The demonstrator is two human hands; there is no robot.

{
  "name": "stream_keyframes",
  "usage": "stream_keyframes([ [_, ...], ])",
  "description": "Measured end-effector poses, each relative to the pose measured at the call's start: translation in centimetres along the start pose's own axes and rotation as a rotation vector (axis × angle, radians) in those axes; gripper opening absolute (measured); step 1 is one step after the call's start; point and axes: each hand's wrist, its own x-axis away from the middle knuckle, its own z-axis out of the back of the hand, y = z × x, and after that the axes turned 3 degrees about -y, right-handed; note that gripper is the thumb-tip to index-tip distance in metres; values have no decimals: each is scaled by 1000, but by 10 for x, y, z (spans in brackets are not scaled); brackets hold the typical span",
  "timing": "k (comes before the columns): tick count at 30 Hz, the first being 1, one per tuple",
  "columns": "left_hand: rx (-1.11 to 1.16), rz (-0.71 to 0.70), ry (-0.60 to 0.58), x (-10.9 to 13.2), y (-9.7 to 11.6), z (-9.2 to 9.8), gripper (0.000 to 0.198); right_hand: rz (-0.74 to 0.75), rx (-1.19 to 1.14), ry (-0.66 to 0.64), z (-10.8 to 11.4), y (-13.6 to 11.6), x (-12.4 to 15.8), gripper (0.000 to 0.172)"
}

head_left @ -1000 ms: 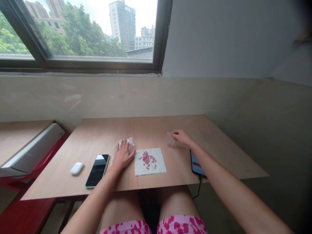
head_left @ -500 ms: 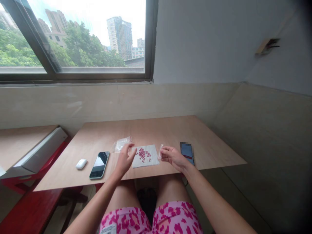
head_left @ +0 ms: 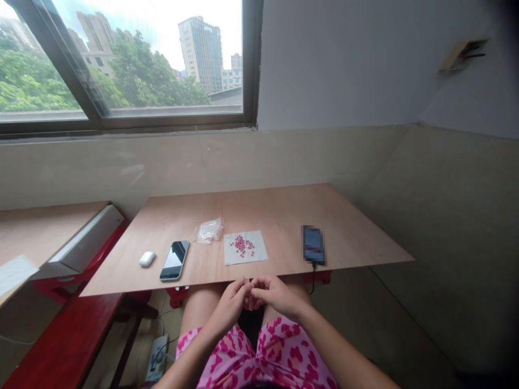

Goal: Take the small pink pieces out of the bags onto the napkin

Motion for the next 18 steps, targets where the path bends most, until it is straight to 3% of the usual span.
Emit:
stream_keyframes([
  [5,-75,3,15,-5,3,1,32,-10,-20,20,10,9,-10,36],
  [8,-245,-31,-3,-7,-1,3,30,6,11,88,13,15,-16,34],
  [13,-570,-88,5,-3,-2,6,27,64,216,178,10,21,-18,23],
  [18,-732,-80,55,0,-4,6,21,94,369,241,8,26,-14,15],
])
